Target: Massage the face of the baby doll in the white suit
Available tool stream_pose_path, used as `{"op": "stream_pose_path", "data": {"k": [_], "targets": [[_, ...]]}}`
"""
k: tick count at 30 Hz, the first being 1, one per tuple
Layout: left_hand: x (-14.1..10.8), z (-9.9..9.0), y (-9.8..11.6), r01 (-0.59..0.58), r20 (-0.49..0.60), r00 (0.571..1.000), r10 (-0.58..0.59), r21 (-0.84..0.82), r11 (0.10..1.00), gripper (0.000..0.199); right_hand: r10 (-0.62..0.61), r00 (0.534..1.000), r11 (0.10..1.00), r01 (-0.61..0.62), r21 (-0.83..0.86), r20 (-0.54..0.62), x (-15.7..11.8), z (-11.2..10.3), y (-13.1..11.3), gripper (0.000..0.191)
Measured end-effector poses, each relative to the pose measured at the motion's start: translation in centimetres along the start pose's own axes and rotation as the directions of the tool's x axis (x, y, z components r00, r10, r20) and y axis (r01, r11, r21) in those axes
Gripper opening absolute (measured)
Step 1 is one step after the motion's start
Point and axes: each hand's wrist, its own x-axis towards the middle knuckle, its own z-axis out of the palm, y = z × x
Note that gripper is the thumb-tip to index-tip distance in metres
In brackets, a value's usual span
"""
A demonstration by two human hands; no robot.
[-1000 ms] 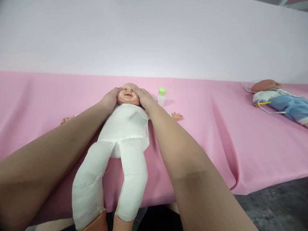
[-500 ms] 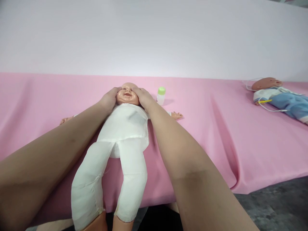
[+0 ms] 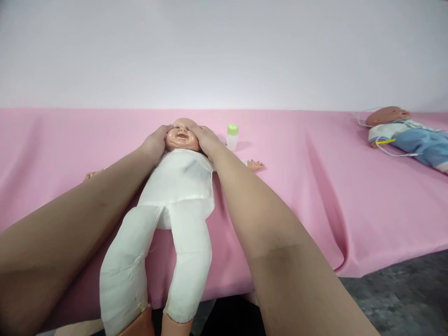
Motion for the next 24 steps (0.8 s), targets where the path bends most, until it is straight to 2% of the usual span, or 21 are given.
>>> {"op": "stream_pose_path", "data": {"k": [3,9,15,24], "targets": [[0.32,-0.07,-0.11,-0.001,-0.022,1.000,0.002,0.010,1.000,0.035,0.053,0.998,0.999,-0.053,0.006,0.025,0.11,-0.04,-0.02,0.050],[0.10,0.06,0.09,-0.012,-0.040,0.999,0.013,0.016,1.000,0.034,0.073,0.995,0.997,-0.072,-0.009,0.063,0.02,-0.02,-0.22,0.051],[-0.22,0.17,0.35,-0.020,-0.024,0.999,0.021,0.041,0.999,0.034,0.051,0.999,0.998,-0.050,-0.038,0.010,0.09,-0.11,-0.23,0.051],[-0.24,0.13,0.50,-0.008,0.017,1.000,0.007,0.052,0.999,0.035,0.084,0.995,0.996,-0.083,-0.025,0.060,0.05,-0.09,-0.43,0.051]]}}
